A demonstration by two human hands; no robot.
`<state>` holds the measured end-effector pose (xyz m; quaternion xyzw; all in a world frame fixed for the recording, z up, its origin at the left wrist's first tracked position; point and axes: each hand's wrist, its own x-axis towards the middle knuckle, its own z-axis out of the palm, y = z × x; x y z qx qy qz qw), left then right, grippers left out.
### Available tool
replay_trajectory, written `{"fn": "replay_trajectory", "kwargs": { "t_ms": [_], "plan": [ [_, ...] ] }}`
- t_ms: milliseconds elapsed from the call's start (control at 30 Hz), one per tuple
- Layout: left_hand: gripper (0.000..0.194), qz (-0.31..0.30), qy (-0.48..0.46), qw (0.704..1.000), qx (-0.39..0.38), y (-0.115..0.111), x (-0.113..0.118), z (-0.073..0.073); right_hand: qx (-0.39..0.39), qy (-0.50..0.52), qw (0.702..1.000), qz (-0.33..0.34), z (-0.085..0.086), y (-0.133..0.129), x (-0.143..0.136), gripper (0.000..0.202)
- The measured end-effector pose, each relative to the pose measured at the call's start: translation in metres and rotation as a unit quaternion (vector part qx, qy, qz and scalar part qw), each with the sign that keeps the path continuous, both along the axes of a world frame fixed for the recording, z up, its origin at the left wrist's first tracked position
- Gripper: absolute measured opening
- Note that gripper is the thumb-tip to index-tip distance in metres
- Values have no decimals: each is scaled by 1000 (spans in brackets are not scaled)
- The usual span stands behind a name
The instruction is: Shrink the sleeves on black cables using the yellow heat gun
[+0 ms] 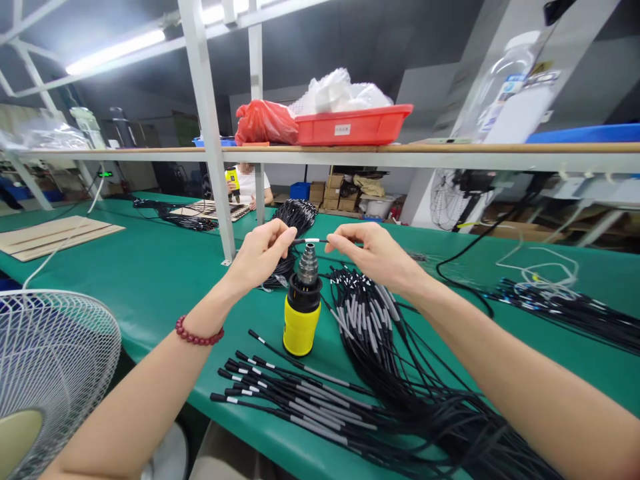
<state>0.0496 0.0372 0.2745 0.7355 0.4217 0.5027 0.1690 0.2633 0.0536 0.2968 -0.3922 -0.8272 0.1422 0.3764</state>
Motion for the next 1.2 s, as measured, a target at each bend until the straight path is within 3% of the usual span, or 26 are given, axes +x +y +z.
{"fn": "replay_trajectory", "kwargs": {
  "t_ms": [167, 300, 500, 633, 967, 1200],
  "plan": [
    [21, -16, 44, 999, -2, -27, -3, 4, -2, 1, 999, 32, -1, -16, 1, 41],
    [26, -13, 59, 998, -8, -36, -7, 1, -10, 7, 997, 71, -2, -24, -1, 37],
    [42, 4, 84, 996, -10, -35, -7, 0, -9, -11, 997, 72, 0, -31, 0, 36],
    [55, 6, 82, 995, -50, -37, -5, 0, -13, -30, 997, 68, 1, -35, 1, 38],
    [39, -46, 46, 997, -42, -34, -9, -4, 1, -20, 997, 68, 1, -30, 0, 38],
    [48, -40, 30, 998, -30, -23, -5, 0, 14, -1, 999, 41, -1, -16, -3, 37]
  ]
}}
